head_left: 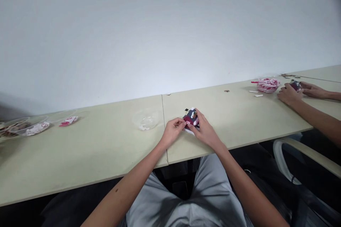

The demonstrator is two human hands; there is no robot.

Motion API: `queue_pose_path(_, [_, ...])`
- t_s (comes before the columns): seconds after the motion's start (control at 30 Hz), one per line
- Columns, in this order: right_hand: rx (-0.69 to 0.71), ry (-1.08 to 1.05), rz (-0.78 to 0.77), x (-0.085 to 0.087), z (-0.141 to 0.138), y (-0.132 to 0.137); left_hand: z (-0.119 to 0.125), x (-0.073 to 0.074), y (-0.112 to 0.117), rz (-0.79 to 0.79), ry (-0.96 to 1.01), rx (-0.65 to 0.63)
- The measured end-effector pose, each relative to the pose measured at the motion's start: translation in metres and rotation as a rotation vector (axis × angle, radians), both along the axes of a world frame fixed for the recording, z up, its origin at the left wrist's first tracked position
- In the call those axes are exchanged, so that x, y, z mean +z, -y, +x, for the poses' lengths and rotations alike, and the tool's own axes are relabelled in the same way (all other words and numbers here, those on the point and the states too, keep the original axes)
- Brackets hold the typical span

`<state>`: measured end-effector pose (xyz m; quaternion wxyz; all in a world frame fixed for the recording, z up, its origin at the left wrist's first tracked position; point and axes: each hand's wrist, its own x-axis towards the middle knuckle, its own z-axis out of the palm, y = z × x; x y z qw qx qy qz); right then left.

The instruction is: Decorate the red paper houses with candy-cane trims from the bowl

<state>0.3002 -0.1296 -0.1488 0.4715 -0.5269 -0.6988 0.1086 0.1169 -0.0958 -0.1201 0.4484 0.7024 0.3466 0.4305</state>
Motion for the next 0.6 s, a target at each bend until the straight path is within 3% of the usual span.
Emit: queue_pose_path(0.6, [-0.004, -0.016, -0.021, 0.0045, -0.0012, 0.0028, -0.0021, -0.0039, -0.0019, 0.101, -0.033, -0.018])
